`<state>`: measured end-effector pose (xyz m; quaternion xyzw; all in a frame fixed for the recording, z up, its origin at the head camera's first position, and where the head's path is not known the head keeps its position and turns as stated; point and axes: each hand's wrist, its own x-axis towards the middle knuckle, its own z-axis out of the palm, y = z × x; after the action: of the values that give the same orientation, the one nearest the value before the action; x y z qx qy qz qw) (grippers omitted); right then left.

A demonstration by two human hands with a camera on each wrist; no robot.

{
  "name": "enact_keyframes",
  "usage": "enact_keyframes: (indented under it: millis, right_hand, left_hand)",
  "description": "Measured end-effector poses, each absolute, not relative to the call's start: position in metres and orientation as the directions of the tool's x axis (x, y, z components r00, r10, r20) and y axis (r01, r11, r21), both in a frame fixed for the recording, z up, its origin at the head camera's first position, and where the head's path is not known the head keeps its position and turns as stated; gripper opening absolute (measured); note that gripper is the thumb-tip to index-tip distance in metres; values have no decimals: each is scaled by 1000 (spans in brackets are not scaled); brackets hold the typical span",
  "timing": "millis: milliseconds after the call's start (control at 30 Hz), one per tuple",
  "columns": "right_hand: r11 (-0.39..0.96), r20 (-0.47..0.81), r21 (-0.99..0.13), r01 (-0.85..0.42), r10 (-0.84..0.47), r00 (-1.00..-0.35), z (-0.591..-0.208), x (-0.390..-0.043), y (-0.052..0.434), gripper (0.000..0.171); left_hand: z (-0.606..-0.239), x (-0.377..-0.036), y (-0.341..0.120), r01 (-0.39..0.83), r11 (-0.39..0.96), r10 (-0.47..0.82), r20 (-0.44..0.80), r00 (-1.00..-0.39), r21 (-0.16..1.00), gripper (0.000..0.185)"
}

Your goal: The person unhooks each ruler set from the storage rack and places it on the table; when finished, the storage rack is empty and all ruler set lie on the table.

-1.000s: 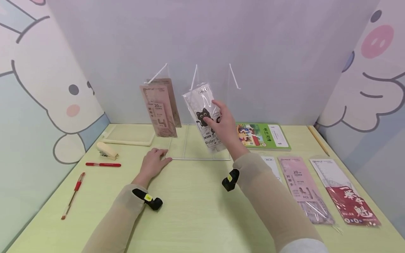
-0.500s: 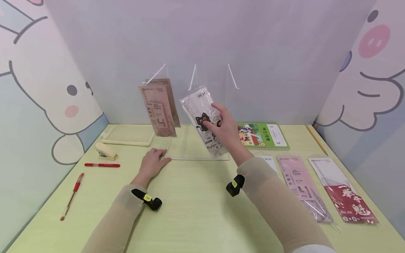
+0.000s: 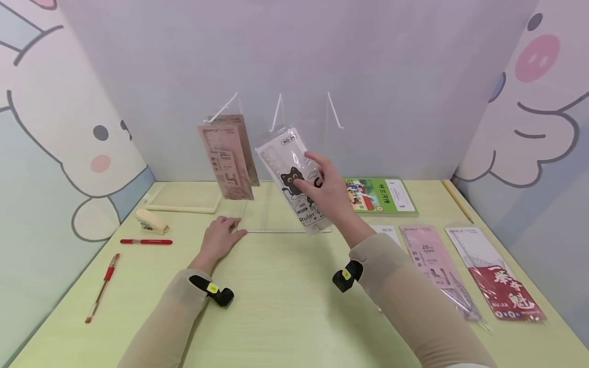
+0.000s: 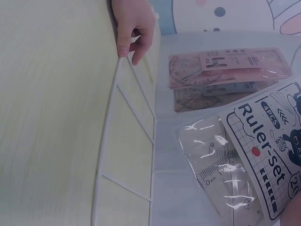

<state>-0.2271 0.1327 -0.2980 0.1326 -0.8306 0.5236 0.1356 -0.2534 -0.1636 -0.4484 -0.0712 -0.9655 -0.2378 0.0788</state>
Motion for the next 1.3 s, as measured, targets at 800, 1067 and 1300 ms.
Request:
enact_keyframes:
  millis: [800, 1067, 1300]
  right_hand:
    - [424, 239, -877, -226, -24, -971, -351, -215, 176, 59]
    - [410, 203, -892, -191, -15, -979, -368, -207, 187, 58]
    - [376, 80, -921, -96, -59, -995, -379, -200, 196, 69]
  left_hand:
    - [-450, -252, -164, 186, 872, 102, 203, -974, 452, 47]
    - [-450, -252, -164, 182, 874, 102, 197, -975, 450, 47]
    - [-449, -252, -164, 186, 873, 104, 200, -974, 451, 47]
